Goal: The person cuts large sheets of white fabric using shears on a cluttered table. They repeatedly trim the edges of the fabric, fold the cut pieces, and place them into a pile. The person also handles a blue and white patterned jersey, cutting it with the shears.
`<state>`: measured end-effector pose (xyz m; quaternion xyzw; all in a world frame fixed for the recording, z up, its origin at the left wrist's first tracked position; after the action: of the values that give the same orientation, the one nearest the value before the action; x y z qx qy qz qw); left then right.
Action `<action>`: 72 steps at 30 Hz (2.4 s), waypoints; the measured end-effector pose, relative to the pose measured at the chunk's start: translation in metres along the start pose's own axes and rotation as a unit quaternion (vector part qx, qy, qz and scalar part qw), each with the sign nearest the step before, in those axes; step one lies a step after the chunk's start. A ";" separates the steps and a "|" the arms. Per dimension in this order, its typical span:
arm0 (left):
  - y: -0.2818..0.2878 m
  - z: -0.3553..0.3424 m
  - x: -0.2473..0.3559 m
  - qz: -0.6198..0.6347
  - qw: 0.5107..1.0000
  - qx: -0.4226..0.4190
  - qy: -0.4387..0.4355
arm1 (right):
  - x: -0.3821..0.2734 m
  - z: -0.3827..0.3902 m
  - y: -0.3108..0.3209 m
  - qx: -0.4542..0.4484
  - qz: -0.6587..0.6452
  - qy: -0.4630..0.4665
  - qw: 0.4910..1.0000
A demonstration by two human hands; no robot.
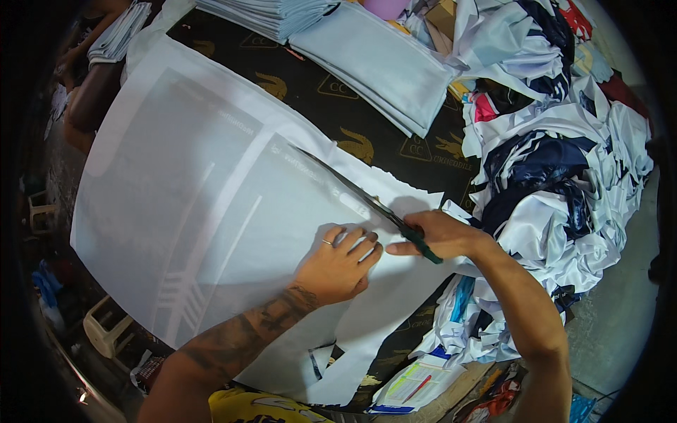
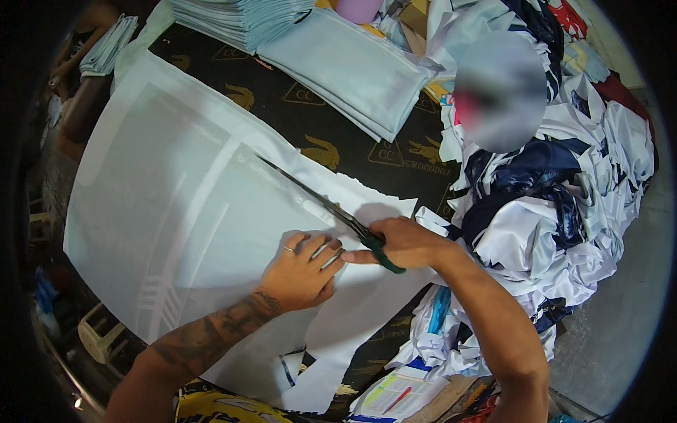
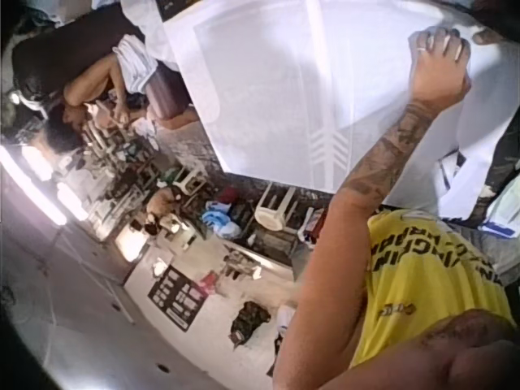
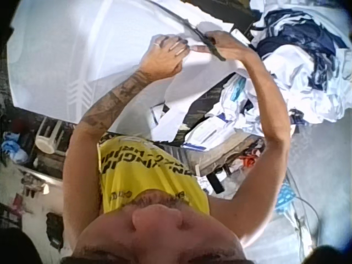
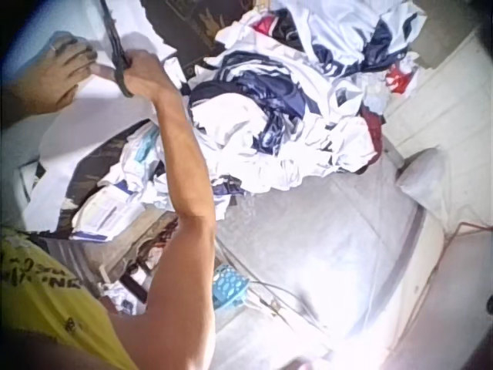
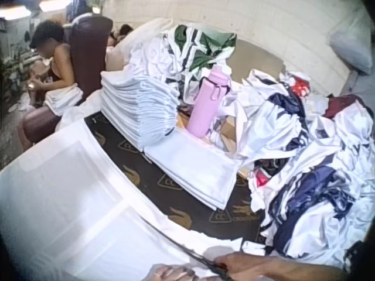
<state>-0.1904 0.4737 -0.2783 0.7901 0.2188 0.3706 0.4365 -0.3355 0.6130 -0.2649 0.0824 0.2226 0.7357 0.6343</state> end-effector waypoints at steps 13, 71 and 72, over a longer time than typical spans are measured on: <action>0.006 0.004 -0.016 0.175 0.982 0.018 0.068 | -0.080 -0.038 0.025 -0.020 0.022 -0.040 0.999; -0.001 0.033 0.107 0.107 0.976 -0.039 -0.185 | -0.082 0.278 -0.261 0.299 -0.561 -0.120 0.763; 0.003 0.039 0.093 0.130 0.985 -0.039 -0.111 | -0.071 0.288 -0.308 0.281 -0.575 -0.149 0.754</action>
<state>-0.1014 0.5140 -0.2518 0.8304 0.0500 0.3424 0.4367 0.0700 0.6380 -0.1306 0.2225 0.3275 0.1154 0.9110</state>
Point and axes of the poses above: each hand's wrist, its own z-axis away from the middle knuckle, its own y-axis out of the back of the hand, x = y × z, the point moved 7 cm from there along -z, towards the middle knuckle, and after that the axes turned 11 degrees about -y, right-handed, at the moved point
